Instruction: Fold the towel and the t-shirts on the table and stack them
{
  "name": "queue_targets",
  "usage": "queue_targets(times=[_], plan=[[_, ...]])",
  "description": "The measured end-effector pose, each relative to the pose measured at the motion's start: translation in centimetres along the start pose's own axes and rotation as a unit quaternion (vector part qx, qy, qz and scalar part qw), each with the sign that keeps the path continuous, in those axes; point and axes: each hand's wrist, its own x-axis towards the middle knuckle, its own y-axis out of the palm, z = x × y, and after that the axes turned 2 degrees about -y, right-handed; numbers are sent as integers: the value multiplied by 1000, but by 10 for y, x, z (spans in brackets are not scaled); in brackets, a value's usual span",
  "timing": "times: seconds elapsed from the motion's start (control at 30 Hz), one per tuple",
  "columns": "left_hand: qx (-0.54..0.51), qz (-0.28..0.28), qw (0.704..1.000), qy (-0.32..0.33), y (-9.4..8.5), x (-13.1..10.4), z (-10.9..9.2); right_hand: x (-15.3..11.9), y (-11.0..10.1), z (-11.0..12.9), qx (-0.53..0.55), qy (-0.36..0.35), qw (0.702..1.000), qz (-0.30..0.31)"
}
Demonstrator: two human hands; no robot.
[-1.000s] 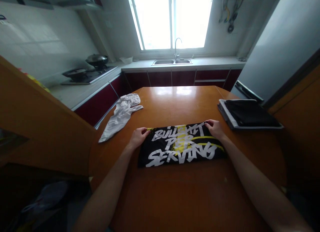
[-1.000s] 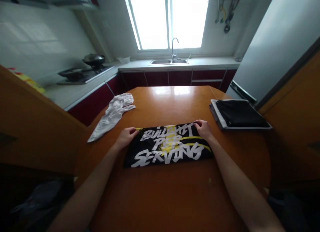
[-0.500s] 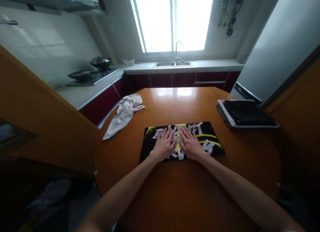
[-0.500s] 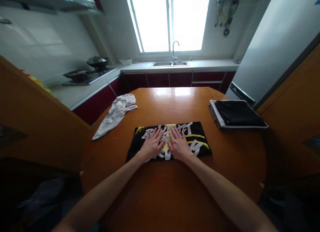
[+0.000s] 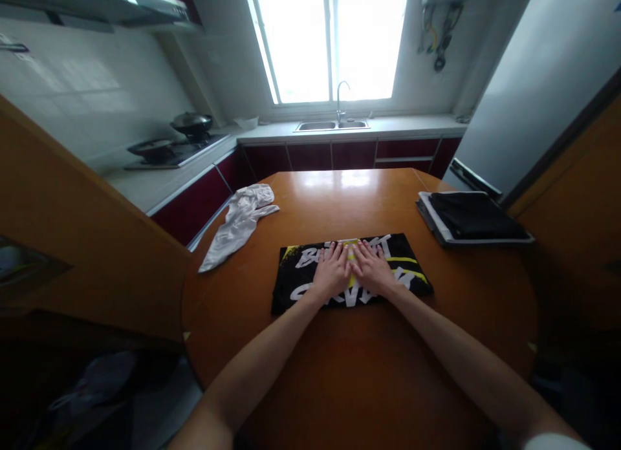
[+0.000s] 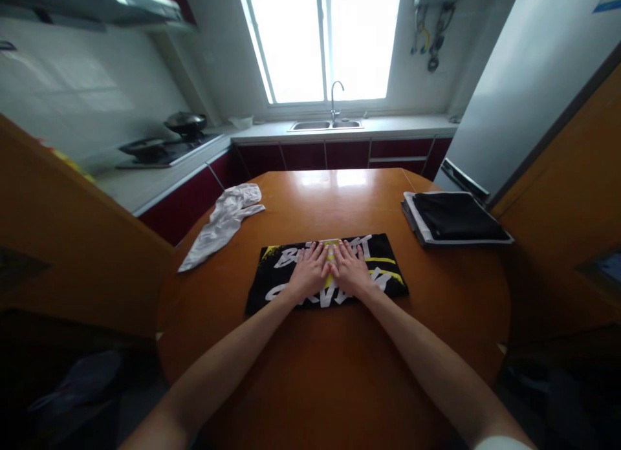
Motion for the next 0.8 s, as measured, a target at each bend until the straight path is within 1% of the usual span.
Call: queue_targets(times=[0.1, 0.23, 0.3, 0.33, 0.4, 0.43, 0.5, 0.57, 0.63, 0.7, 0.8], plan=[[-4, 0, 1000, -6, 4, -1, 2, 3, 1, -31, -13, 53, 998, -6], [-12, 2, 1000, -10, 2, -3, 3, 2, -6, -74, -25, 155, 987, -23], [-22, 4, 1000, -11, 0, -3, 3, 0, -12, -84, -21, 200, 979, -33], [-28, 5, 1000, -13, -1, -2, 2, 0, -14, -85, -22, 215, 975, -46], [-39, 6, 999, -18, -3, -2, 1, -1, -18, -78, -29, 214, 973, -86], [-44, 6, 999, -17, -3, -2, 0, 0, -18, -69, -33, 195, 975, -106], [-48, 3, 999, -4, -4, -3, -3, 0, -16, -48, -31, 127, 984, -123], [-44, 2, 999, 19, -3, -4, -6, 1, -10, -27, -20, 57, 993, -100], [-36, 5, 999, 31, -2, -5, -4, 1, -2, -13, -10, 20, 998, -51], [-26, 7, 999, 20, -1, -6, 4, 2, 3, -9, -6, 17, 1000, -12], [-9, 7, 999, -38, -4, -10, 32, 2, 6, -17, -7, 36, 999, -4]])
